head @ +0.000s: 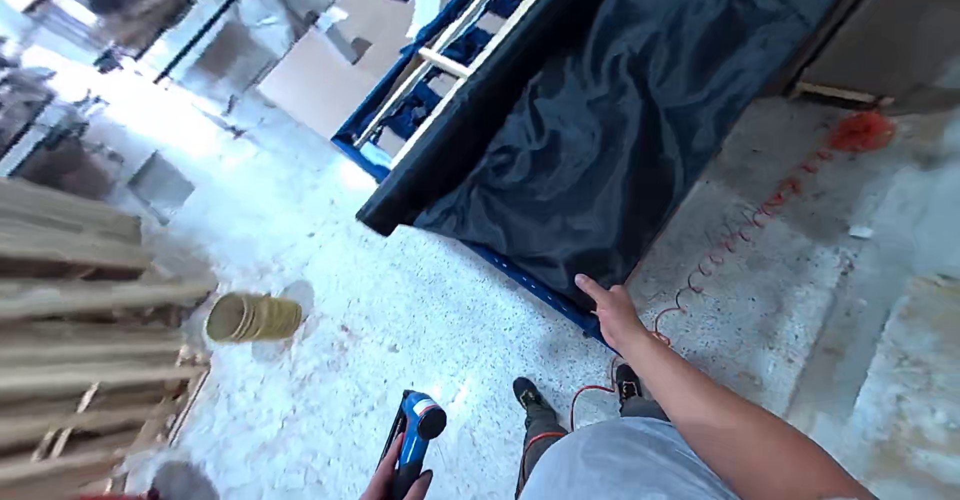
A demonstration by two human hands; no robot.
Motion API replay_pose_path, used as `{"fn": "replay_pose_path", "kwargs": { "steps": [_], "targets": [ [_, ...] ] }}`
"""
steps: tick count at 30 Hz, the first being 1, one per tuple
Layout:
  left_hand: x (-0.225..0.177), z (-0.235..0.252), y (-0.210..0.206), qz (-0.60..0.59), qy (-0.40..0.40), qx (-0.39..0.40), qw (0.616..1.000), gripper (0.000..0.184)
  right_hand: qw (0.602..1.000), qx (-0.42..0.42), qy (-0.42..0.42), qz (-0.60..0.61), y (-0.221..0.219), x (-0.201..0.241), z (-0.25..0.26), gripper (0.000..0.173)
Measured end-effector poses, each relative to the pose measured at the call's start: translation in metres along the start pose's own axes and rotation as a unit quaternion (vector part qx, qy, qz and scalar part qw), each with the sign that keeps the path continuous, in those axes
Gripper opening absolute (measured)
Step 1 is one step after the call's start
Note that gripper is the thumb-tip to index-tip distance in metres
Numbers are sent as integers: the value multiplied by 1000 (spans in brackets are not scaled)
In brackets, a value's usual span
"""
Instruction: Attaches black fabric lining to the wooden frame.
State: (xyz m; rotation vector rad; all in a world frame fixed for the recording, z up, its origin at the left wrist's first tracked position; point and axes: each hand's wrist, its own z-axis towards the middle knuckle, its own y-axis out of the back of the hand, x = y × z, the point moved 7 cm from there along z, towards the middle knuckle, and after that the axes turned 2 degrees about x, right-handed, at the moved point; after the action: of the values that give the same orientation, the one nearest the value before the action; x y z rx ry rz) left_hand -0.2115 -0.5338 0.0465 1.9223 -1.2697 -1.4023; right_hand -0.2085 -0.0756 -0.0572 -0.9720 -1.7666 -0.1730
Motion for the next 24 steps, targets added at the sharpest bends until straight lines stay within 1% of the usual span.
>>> {"fn": "replay_pose_path", "kwargs": {
  "steps": [2, 3, 5, 7, 10, 12, 14, 15, 16, 17, 18, 20, 22, 24],
  "targets": [
    [-10, 63, 18, 34, -56, 22, 998, 76, 999, -43, -23, -20, -9, -16, 8, 49],
    [-20, 95, 29, 55, -84, 32, 994, 77, 998, -51, -30, -28, -17, -20, 2, 44],
    [-47, 158, 50, 95, -152, 56, 982, 81, 997, -49, -36, -41, -35, -31, -26, 41],
    [-82, 214, 58, 133, -216, 89, 963, 85, 997, -57, -43, -39, -42, -51, -52, 37],
    [-148, 274, 56, 176, -283, 119, 935, 86, 994, -99, -36, -2, -39, -65, -78, 29],
    [-195, 302, 50, 193, -317, 121, 921, 85, 992, -125, -28, 9, -40, -69, -88, 34],
    [-238, 328, 38, 229, -338, 121, 905, 84, 993, -110, -33, 18, -44, -81, -86, 52],
    [-258, 341, 30, 252, -352, 118, 894, 82, 994, -98, -39, 23, -47, -89, -81, 52],
    [-276, 353, 19, 270, -368, 116, 882, 81, 994, -94, -47, 12, -47, -98, -76, 45],
    [-292, 366, 8, 286, -384, 115, 870, 81, 993, -100, -56, -17, -46, -105, -73, 38],
    [-306, 380, -4, 301, -399, 115, 858, 81, 990, -109, -68, -56, -44, -109, -71, 35],
    [-332, 404, -32, 335, -424, 117, 833, 80, 982, -148, -82, -89, -36, -113, -76, 34],
    [-345, 428, -63, 365, -442, 118, 811, 79, 970, -217, -99, -43, -31, -132, -92, 30],
    [-351, 453, -95, 382, -465, 114, 791, 77, 954, -285, -95, -10, -29, -155, -104, 28]
  ]
}}
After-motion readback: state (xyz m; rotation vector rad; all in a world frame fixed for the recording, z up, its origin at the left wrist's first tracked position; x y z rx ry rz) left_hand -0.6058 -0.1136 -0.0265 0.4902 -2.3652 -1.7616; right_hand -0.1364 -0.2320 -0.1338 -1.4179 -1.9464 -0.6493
